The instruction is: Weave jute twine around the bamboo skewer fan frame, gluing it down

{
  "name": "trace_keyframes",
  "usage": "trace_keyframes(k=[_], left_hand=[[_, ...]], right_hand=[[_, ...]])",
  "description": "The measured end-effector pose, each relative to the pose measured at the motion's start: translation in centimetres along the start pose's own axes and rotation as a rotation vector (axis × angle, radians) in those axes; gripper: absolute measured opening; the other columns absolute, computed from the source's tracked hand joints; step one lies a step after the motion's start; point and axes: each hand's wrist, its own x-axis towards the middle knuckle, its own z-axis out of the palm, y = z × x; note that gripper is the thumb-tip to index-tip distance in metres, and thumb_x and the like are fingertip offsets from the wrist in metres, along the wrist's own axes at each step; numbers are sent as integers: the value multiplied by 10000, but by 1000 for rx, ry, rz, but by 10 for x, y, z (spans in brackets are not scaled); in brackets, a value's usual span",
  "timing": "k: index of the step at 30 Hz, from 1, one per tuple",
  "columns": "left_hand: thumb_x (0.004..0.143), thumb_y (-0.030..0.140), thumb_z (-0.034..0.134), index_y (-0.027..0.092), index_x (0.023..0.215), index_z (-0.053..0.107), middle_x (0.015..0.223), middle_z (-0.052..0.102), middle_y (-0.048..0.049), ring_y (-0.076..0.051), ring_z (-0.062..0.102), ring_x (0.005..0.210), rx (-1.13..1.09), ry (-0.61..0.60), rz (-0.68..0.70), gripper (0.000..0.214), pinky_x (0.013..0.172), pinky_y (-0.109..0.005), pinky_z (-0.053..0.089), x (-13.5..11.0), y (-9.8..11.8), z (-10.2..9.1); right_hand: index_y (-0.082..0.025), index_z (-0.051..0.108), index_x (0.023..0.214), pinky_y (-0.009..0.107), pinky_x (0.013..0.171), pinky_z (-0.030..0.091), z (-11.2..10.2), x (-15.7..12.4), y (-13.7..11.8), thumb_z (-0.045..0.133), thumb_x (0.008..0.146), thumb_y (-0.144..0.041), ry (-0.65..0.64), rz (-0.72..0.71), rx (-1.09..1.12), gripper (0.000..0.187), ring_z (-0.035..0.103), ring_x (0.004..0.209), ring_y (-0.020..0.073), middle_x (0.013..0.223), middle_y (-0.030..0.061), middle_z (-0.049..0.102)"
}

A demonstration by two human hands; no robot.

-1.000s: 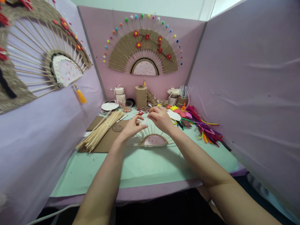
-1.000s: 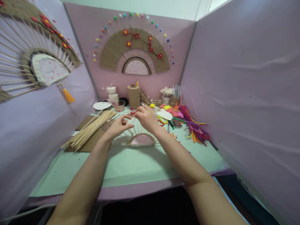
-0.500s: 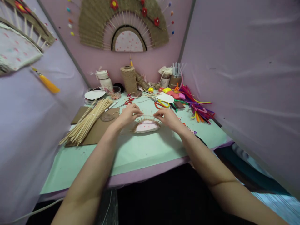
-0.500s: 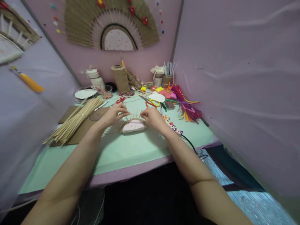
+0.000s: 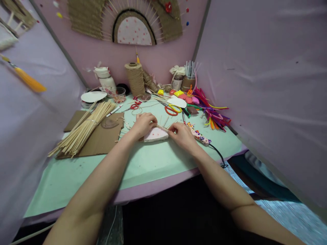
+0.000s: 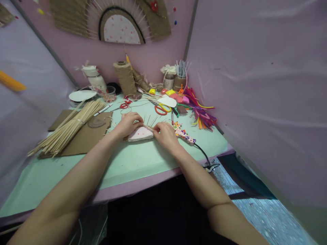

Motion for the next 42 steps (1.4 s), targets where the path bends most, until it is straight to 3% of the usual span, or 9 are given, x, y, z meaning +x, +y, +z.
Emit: trace_keyframes(k=[11, 23, 29, 33, 42], left_hand=[[851, 199, 559, 220, 818, 702, 944, 693, -61, -243, 550, 995, 9, 17, 41, 149, 915, -426, 274, 2, 1, 8], [854, 186, 536, 219, 811, 716, 942, 699, -73, -247, 550, 975, 78, 17, 46, 188, 898, -433, 279, -2, -6, 10], [848, 195, 549, 227, 828, 715, 956, 706, -70, -250, 564, 990, 42, -1, 34, 171, 917, -432, 276, -7, -16, 7], [852, 194, 530, 230, 873, 704, 948, 710, -66, -247, 569, 982, 62, -7, 31, 180, 910, -430, 285, -9, -20, 6], [831, 165, 468, 226, 778, 721, 896, 707, -85, -255, 569, 941, 118, -63, 76, 266, 891, -446, 301, -16, -15, -5]], right_hand=[[-193, 669, 804, 362, 820, 392, 4, -13, 2, 549, 865, -151, 106, -153, -168, 141, 557, 871, 234, 858, 73, 662], [-183, 711, 946, 359, 845, 410, 9, -24, -2, 525, 891, -174, 42, -140, -120, 194, 533, 921, 239, 917, 86, 638], [-184, 687, 1037, 374, 821, 410, 14, -31, -3, 618, 860, -288, 61, -141, -175, 217, 513, 935, 256, 949, 88, 618], [-198, 669, 1020, 381, 795, 392, 17, -31, -7, 662, 841, -340, 58, -147, -245, 229, 510, 946, 266, 972, 94, 616], [-196, 663, 970, 380, 789, 377, 19, -30, -11, 651, 859, -290, 37, -114, -262, 145, 517, 963, 268, 998, 98, 630]])
